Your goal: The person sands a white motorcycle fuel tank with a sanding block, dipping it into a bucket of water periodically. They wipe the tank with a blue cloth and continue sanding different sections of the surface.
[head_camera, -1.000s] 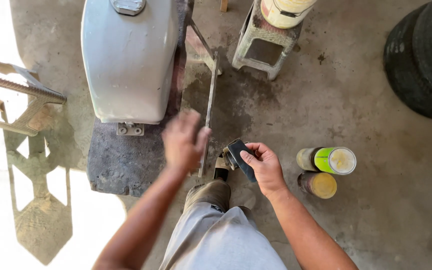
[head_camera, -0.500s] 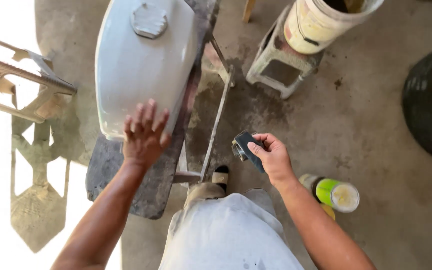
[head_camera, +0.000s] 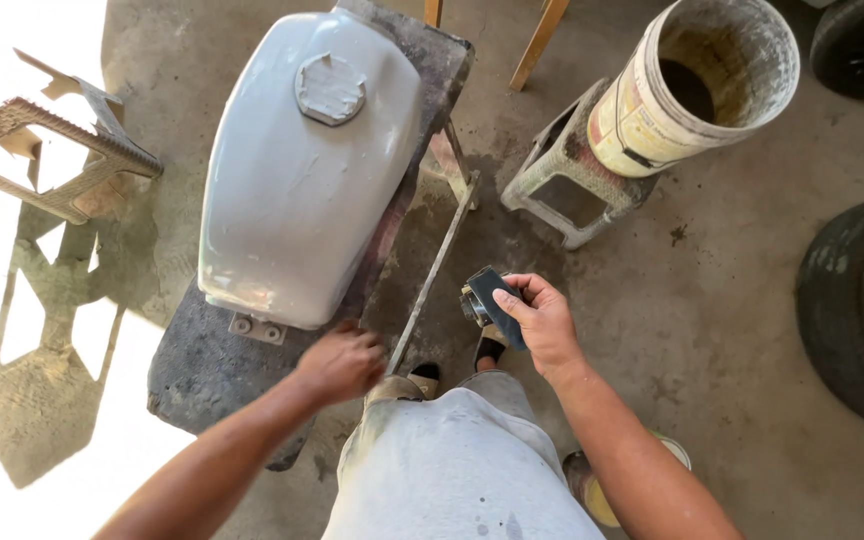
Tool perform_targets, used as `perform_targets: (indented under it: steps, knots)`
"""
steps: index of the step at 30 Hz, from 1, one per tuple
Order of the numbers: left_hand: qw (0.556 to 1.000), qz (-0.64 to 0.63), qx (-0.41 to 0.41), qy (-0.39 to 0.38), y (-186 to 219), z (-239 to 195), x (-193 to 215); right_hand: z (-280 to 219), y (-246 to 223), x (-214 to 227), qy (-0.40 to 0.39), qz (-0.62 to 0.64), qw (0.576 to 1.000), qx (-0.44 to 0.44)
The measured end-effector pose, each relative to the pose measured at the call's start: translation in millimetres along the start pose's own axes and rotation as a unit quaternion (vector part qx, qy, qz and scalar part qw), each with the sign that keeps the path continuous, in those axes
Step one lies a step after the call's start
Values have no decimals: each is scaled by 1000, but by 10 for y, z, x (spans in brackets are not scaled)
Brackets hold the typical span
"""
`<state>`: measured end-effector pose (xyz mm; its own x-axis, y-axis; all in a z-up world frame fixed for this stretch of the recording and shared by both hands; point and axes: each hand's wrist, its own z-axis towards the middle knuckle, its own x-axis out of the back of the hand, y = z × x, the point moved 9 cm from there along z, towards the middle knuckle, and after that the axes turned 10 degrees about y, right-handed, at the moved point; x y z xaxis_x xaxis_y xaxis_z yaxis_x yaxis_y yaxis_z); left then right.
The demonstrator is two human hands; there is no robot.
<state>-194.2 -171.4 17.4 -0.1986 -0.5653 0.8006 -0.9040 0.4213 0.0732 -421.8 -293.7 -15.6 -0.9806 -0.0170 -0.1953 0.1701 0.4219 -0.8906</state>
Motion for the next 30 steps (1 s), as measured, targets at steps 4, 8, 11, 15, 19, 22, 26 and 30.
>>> perform_targets:
  steps: [4,8,11,15,19,22,26,30]
  knots:
    - [839,-421,86,334,60,786,531,338,-126,125,-3,24,1000,5]
    - [601,-729,62,323,216,1715,789,741,-350,327,-12,77,997,12]
    - [512,-810,26,285,342,2284,1085,1102,-585,607,-12,101,995,20]
    - [468,-845,4,259,528,2882,1415,1463,-807,1107,4,103,993,48]
    - [476,-840,14,259,601,3532,1661,1966,-1155,1873,88,114,985,92]
    - [509,-823,65,244,611,4013,1888,2232,-1299,2528,175,152,971,57]
    - [547,-805,88,213,633,4706,2442,2455,-1363,3007,216,185,958,31]
    - [513,-837,6,194,791,5548,3063,2746,-1655,3144,216,210,953,38]
